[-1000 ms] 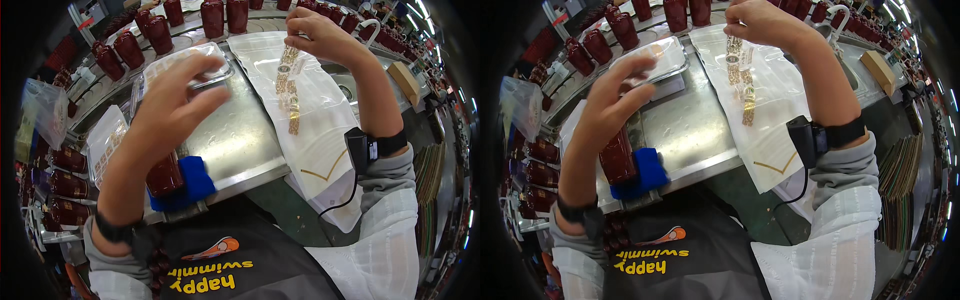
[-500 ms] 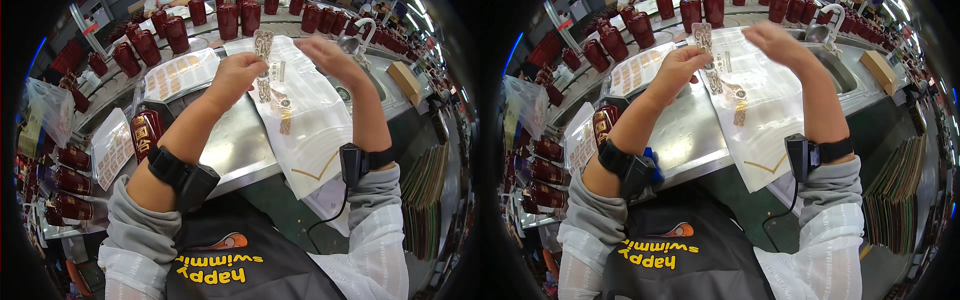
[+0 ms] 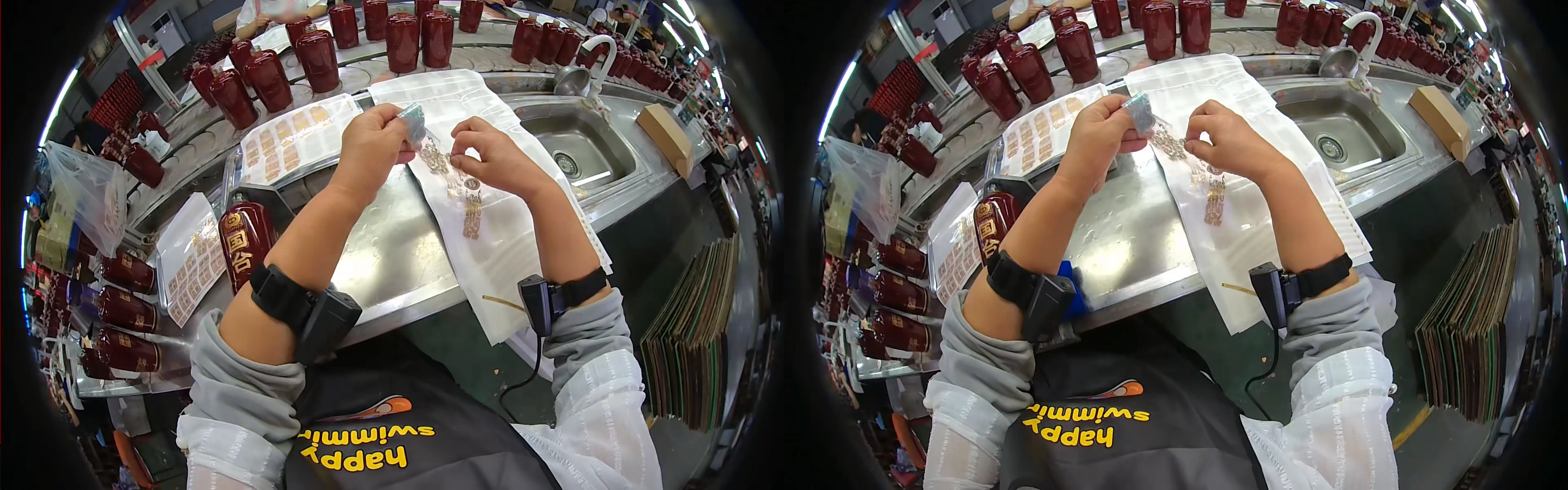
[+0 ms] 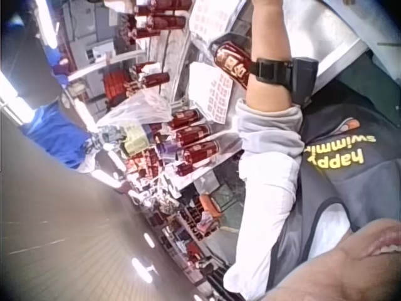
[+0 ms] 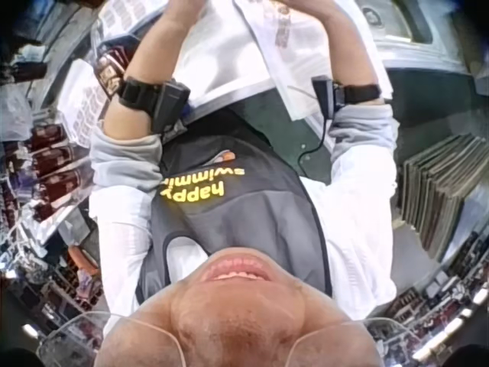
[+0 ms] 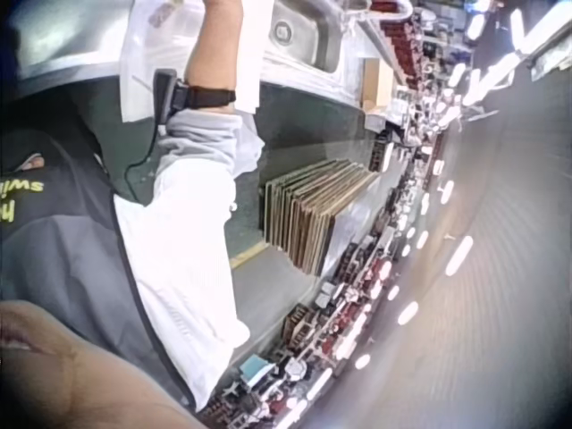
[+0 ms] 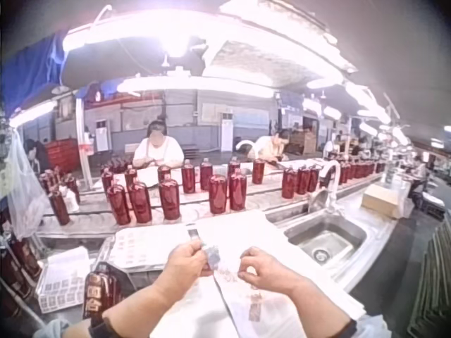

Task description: The recorder applies various labels and seals to red wine or liquor bottles on a factory assembly line.

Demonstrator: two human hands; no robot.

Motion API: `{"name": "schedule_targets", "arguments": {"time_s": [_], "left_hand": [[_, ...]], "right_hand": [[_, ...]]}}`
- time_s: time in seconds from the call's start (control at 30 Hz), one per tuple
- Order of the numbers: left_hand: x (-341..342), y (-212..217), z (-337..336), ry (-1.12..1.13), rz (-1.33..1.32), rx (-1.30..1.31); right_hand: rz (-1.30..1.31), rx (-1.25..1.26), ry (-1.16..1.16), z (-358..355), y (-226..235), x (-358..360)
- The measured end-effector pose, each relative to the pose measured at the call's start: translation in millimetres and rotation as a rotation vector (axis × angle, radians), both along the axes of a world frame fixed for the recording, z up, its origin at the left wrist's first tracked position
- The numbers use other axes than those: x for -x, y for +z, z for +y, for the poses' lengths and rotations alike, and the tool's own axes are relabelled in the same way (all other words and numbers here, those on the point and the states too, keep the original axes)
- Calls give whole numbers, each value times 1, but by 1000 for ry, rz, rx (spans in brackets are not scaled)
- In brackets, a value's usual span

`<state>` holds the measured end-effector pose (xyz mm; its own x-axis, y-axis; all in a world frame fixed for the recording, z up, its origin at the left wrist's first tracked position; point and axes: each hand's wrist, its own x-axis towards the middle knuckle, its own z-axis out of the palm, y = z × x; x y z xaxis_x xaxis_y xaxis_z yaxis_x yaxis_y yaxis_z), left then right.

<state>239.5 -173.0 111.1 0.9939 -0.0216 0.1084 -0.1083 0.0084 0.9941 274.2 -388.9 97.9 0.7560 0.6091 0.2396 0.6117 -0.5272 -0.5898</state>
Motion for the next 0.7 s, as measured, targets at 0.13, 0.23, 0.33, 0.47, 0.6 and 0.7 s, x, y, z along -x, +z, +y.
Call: {"name": "schedule_targets", "arguments": {"time_s": [0.13,0.23,0.33,0.47,0.6,0.7], "left_hand": [[-1,-5,4,37,53,88],[-1,-5,7,43,72,99],[2,-5,4,55,75,181],[1,-8,4,69,102,347],[-5,-14,11,126,113,409],[-3,-9,17,112,89,497]], "right_hand": [[27,-58,-31,-6,-6,-7],[47,-98,-48,-11,-9,-10],[154,-154,-82,-13,-11,-11],[263,-265,-103,-15,-14,-13],[230,-314,-120,-18,-21,-20],[263,-247,-134,-21,-15,-22]]}}
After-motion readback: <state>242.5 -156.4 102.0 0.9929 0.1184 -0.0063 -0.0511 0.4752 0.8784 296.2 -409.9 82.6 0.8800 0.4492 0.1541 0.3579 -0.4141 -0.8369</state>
